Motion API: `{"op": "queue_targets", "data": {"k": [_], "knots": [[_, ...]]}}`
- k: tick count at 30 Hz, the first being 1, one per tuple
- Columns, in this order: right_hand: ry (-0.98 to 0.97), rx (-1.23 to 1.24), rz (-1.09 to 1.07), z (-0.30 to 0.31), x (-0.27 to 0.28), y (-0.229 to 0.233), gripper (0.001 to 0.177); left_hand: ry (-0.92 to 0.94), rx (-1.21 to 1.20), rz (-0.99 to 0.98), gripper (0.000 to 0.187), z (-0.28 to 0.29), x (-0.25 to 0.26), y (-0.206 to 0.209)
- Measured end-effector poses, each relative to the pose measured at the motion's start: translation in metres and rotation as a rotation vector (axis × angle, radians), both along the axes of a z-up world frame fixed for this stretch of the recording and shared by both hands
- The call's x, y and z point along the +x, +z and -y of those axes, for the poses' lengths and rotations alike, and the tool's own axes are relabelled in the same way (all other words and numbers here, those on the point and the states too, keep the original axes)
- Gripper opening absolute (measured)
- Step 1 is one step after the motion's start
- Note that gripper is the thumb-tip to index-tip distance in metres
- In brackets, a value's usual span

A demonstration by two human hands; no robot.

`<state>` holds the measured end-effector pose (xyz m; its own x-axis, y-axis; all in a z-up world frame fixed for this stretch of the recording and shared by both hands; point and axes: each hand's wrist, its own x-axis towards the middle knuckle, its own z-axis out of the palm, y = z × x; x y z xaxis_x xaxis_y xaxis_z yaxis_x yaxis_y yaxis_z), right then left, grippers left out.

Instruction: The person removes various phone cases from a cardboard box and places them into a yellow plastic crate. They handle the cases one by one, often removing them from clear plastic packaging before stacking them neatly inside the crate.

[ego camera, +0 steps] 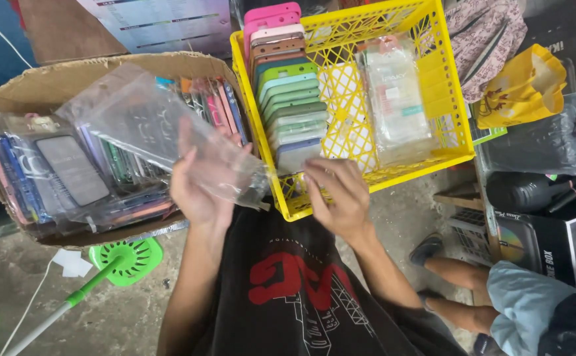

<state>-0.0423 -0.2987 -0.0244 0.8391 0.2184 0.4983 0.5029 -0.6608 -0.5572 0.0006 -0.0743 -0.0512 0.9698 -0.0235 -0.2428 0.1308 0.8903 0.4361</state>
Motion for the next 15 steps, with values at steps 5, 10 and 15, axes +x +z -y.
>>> {"op": "queue_targets", "data": {"k": [5, 10, 15], "knots": [[-0.049, -0.175, -0.018, 0.001, 0.016, 0.007, 0.041, 0.045, -0.009, -0.045, 0.075, -0.017, -0.006, -0.011], [-0.005, -0.279, -0.010, 0.004, 0.019, 0.006, 0.054, 0.071, 0.048, -0.063, 0.076, -0.020, -0.010, -0.006], [-0.022, -0.366, -0.077, 0.014, 0.016, 0.006, 0.054, 0.043, 0.010, 0.048, 0.076, -0.021, -0.011, -0.011]]}}
